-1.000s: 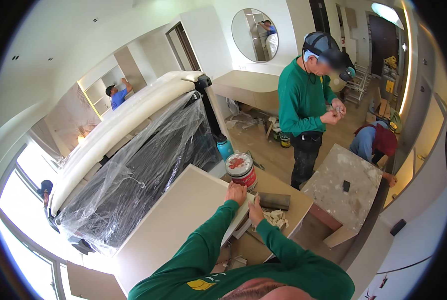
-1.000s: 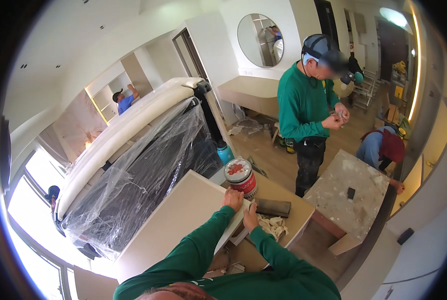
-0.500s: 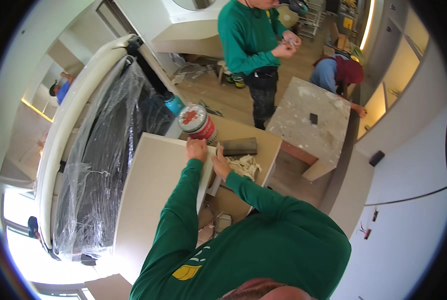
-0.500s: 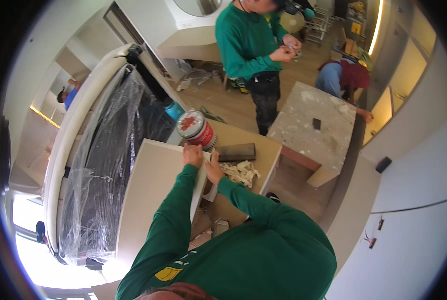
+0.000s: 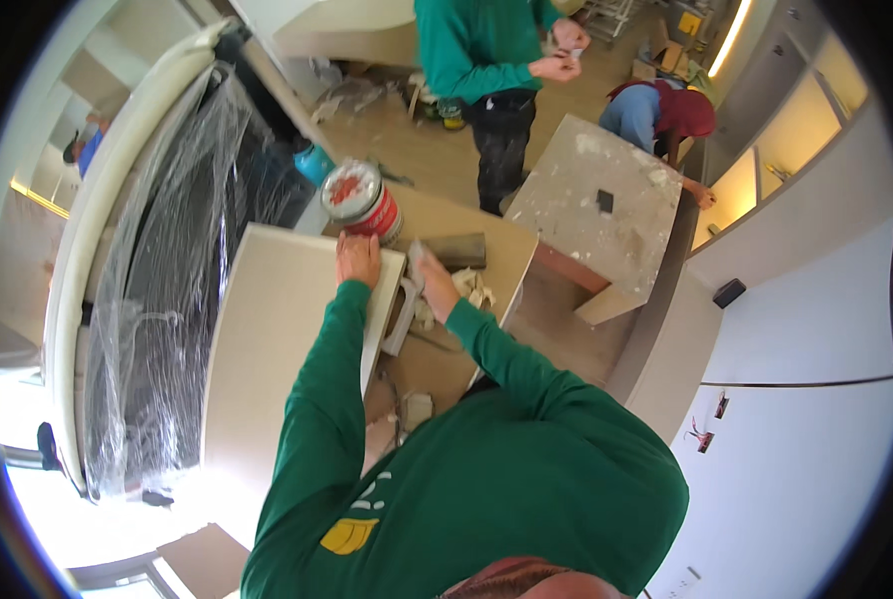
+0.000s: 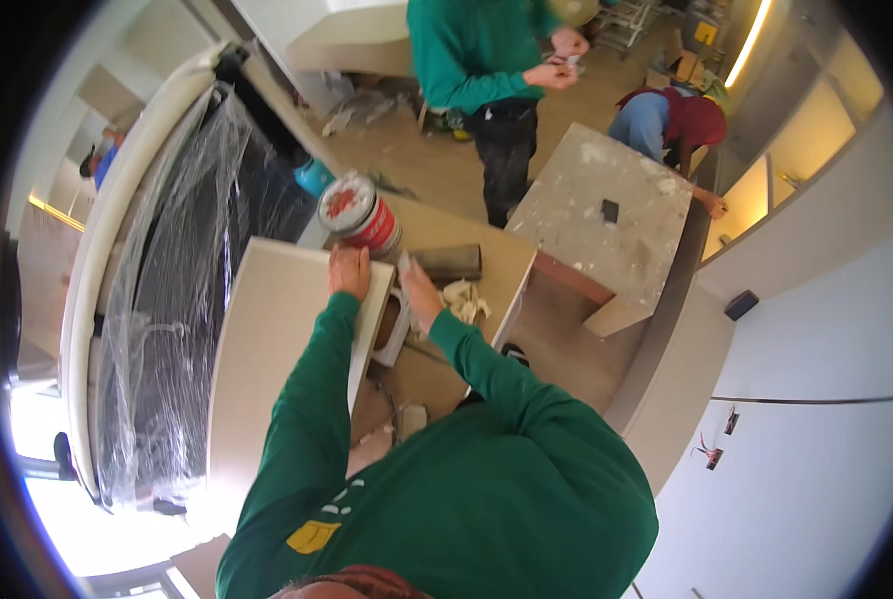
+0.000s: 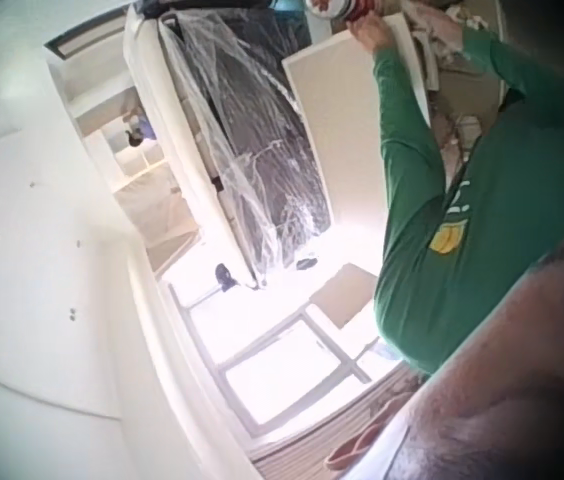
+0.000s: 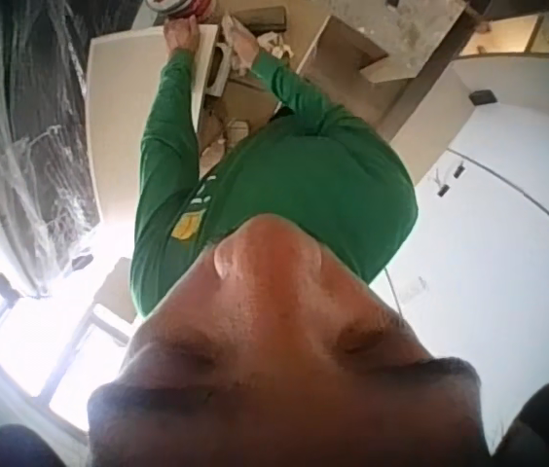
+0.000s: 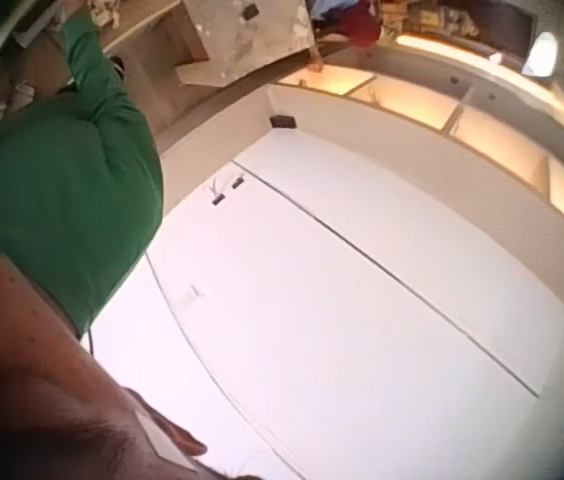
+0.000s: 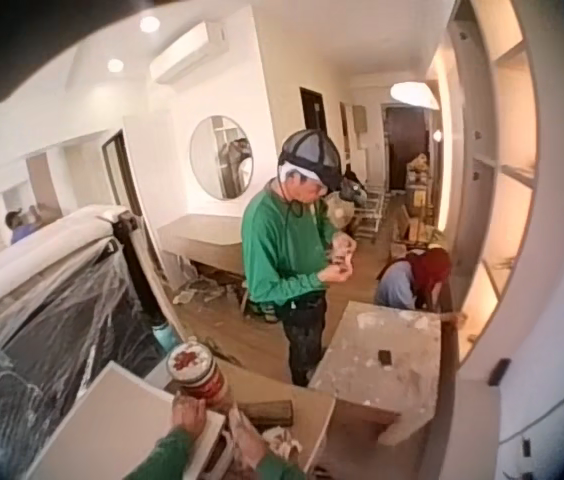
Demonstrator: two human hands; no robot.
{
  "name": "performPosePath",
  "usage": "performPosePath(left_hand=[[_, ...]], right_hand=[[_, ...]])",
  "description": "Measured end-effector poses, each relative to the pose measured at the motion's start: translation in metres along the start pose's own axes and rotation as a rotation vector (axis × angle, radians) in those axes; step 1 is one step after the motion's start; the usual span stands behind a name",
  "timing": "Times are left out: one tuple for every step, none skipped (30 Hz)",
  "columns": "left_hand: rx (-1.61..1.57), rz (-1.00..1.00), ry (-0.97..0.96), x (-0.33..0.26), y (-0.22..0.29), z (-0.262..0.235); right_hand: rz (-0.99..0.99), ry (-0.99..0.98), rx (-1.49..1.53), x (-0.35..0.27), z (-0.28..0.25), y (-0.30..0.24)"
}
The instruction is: The person applies paint to the edges of a white panel using a thin brush, holding the panel steady with their left hand.
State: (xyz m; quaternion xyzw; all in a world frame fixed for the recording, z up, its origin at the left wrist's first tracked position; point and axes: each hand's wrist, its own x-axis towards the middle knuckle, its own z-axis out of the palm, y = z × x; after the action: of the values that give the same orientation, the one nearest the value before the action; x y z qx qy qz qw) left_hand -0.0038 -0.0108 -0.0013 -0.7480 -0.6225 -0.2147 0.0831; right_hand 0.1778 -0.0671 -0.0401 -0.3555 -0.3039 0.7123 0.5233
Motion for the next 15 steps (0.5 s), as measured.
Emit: performPosePath(left_hand=[[-0.014, 0.003, -0.002, 0.003, 0.002, 0.002], [-0.023, 0.007, -0.004, 0.007, 0.006, 0.003], [-0.068, -0.011, -0.005, 0.007, 0.011, 0.004], [-0.104, -0.038, 0.004, 0.004, 0.01, 0.004], [-0.094, -0.061, 0.009, -0.006, 0.004, 0.003], [-0.087, -0.069, 0.015, -0.011, 0.001, 0.001], [-0.09, -0.059, 0.021, -0.009, 0.003, 0.0], [-0.091, -0.056, 0.018, -0.008, 0.004, -0.001], [-0.097, -0.049, 0.013, -0.005, 0.008, -0.006], [-0.103, -0.045, 0.006, -0.005, 0.009, -0.007], [-0.088, -0.051, 0.014, -0.005, 0.007, -0.006], [-0.075, -0.054, 0.028, -0.003, 0.004, -0.004], [-0.062, -0.058, 0.041, -0.003, 0.003, -0.001], [-0.067, -0.063, 0.03, -0.009, 0.004, 0.002], [-0.066, -0.053, 0.033, -0.005, 0.003, 0.001]], right_hand=[[-0.016, 0.035, 0.08, 0.007, -0.009, 0.013], [-0.032, 0.071, 0.161, 0.013, -0.017, 0.02], [-0.096, 0.03, 0.102, 0.013, -0.025, 0.019], [-0.022, 0.017, 0.065, 0.002, -0.023, 0.017], [0.053, -0.006, 0.028, -0.012, -0.012, 0.01], [0.115, -0.024, -0.007, -0.023, -0.003, 0.004], [0.112, -0.086, -0.043, -0.028, -0.001, 0.002], [0.054, -0.071, -0.121, -0.031, 0.008, 0.002], [-0.006, -0.049, -0.2, -0.035, 0.018, 0.003], [-0.063, -0.027, -0.28, -0.038, 0.027, 0.004], [-0.026, -0.019, -0.338, -0.037, 0.033, 0.002], [0.005, -0.011, -0.4, -0.027, 0.037, -0.003], [0.038, -0.003, -0.461, -0.023, 0.039, -0.005], [-0.007, -0.012, -0.509, -0.029, 0.038, 0.006], [-0.072, -0.021, -0.551, -0.028, 0.036, 0.019]])
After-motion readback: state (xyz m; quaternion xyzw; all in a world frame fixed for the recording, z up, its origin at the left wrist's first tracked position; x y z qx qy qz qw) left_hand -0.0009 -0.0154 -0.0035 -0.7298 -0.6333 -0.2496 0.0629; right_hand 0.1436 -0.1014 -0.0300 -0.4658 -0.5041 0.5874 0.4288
